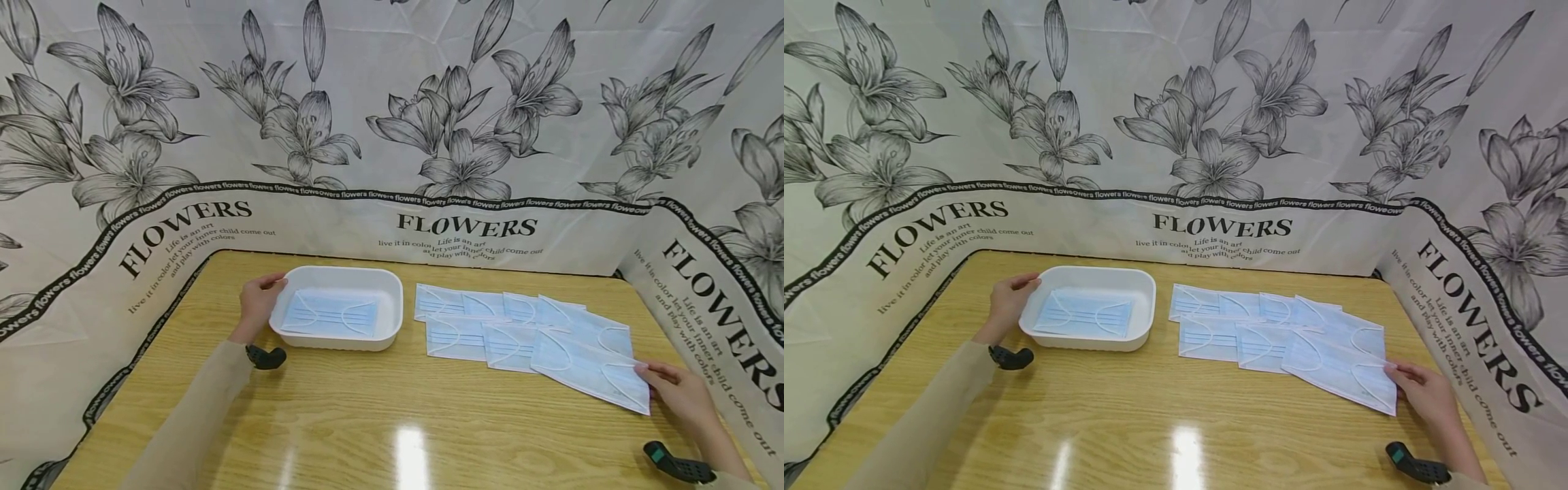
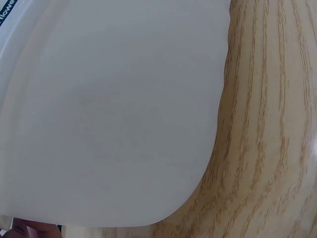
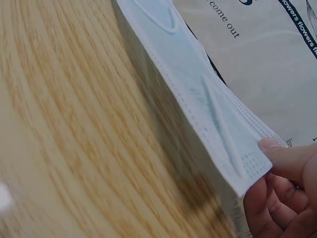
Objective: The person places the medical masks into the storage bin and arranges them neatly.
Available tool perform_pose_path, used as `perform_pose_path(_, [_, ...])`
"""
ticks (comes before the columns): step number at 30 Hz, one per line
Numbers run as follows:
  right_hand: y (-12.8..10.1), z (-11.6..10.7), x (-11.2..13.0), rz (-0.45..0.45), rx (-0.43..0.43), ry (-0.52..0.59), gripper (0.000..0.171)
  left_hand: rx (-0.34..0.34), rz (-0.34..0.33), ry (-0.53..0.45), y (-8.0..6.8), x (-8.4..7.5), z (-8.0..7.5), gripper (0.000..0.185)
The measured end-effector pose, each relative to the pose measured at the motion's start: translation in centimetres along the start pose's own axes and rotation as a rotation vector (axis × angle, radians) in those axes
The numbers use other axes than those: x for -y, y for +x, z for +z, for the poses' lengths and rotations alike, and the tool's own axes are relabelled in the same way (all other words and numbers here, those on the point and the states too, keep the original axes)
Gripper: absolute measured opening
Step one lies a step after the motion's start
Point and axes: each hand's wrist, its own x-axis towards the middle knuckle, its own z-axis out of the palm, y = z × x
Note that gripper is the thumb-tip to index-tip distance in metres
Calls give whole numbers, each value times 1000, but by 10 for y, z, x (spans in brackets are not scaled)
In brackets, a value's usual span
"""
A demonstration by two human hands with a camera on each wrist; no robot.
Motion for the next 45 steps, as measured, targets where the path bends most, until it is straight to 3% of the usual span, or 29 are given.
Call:
perform_pose_path(7, [-1,-2,0,49,-26,-25,66,1,4,8,0,-1,0,35])
perform_pose_path(17, [-4,-6,1,103,-48,27,73,7,0,-3,-1,0,-1,35])
perform_pose_path(27, [-12,-16,10,63,-86,0,71,4,-10,-7,-2,-3,1,34])
perform_pose_path(38, [-10,-13,12,16,-123,64,69,0,6,7,-1,-2,1,35])
perform_pose_path(41, [-10,-12,12,-12,-121,111,63,1,5,11,1,-2,1,35])
perform_pose_path(45, [-11,-10,14,-66,-135,175,32,4,3,5,1,-2,2,35])
